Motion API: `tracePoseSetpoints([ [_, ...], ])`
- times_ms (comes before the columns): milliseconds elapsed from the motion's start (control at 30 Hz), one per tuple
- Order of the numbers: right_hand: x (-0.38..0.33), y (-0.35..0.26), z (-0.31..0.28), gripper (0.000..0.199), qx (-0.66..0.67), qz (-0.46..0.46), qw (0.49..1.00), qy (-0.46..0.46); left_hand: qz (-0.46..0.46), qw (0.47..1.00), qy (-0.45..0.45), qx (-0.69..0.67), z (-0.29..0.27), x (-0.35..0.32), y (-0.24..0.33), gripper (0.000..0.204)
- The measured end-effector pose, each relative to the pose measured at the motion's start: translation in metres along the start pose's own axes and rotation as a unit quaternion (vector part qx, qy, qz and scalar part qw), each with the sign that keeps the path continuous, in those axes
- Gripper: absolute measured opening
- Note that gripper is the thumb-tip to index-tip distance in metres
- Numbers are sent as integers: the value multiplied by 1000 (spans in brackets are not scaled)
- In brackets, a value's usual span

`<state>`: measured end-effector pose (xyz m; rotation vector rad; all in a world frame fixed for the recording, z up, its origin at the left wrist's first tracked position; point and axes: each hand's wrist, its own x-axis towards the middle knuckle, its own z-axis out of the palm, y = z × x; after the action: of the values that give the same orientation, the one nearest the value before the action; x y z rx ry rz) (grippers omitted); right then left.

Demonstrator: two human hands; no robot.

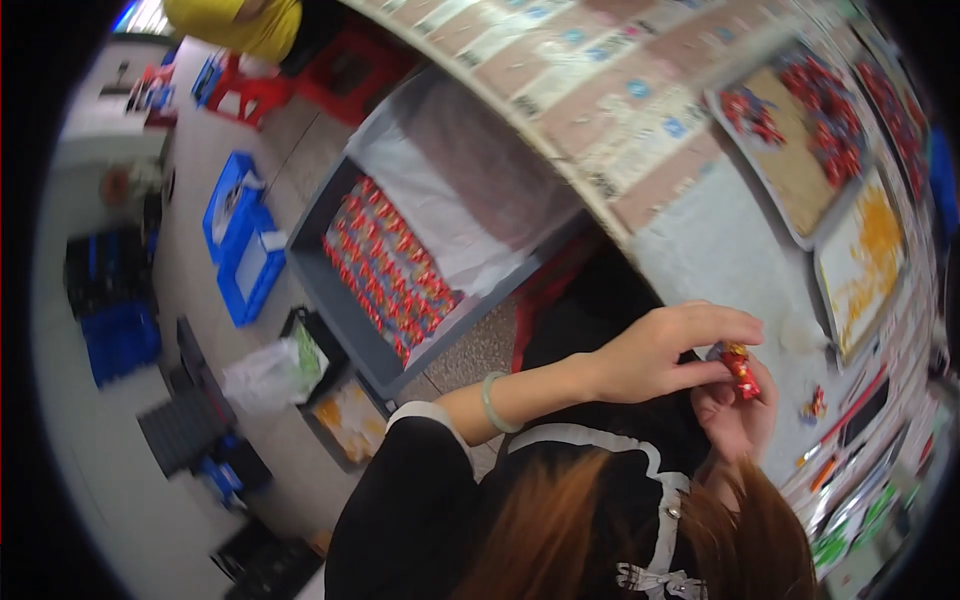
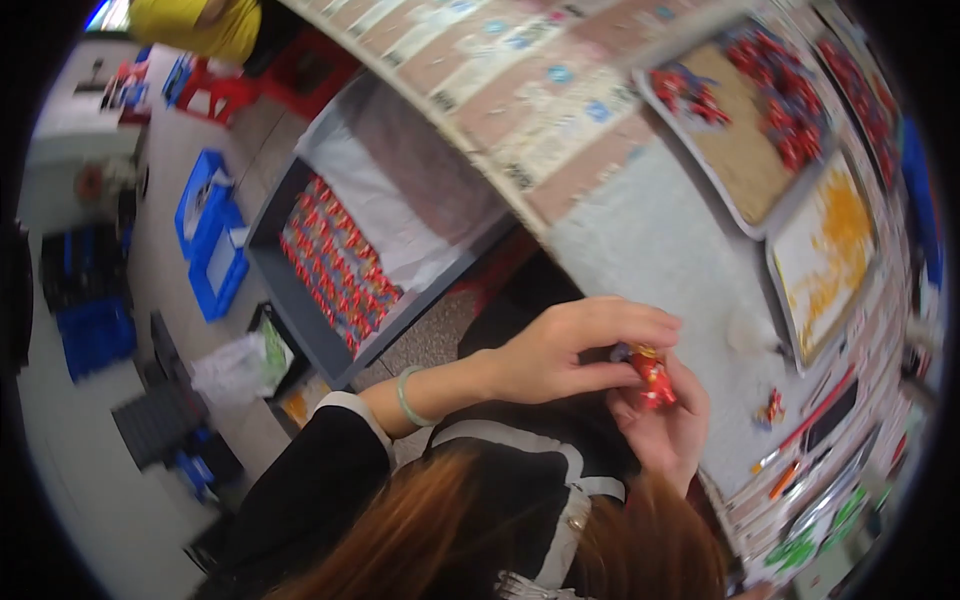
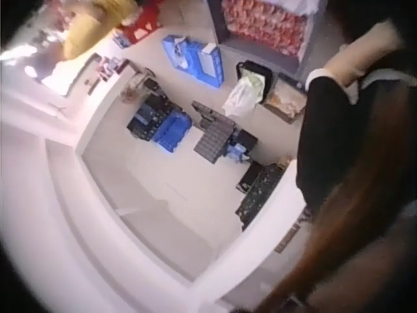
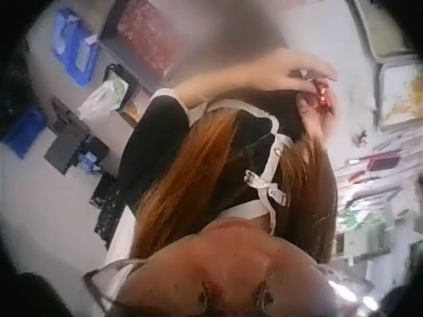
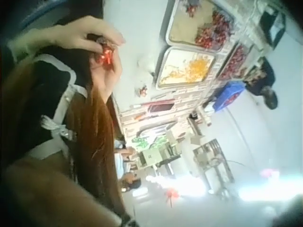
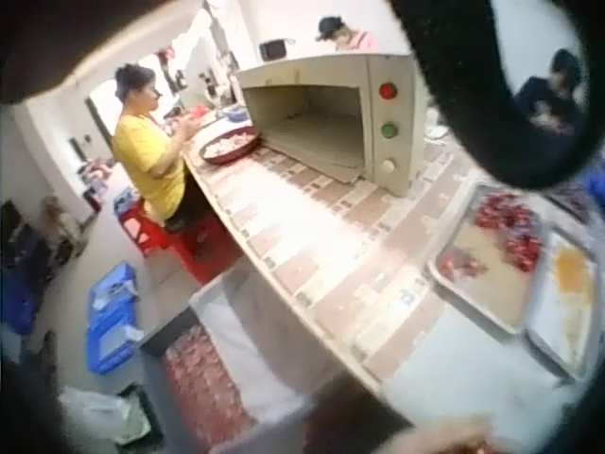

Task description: The person assembles toy figurines by attaching plastic accessories to the figures, applying glue from a bottle to secure the pieces, and placing the assembled figurines into a storage container.

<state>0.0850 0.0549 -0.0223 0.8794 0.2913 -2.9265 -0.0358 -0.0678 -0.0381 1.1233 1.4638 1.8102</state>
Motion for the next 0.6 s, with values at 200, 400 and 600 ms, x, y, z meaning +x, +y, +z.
tracePoseSetpoints([
  [200,29,28,25,22,-145,-1,988,56,-18,908,397,-134,-55,-49,-2,25],
  [400,43,30,20,15,-181,-40,980,64,-108,800,577,123,-183,-133,-134,25],
  [600,50,26,15,12,-189,-62,975,95,-364,785,469,176,-191,-187,-182,28],
])
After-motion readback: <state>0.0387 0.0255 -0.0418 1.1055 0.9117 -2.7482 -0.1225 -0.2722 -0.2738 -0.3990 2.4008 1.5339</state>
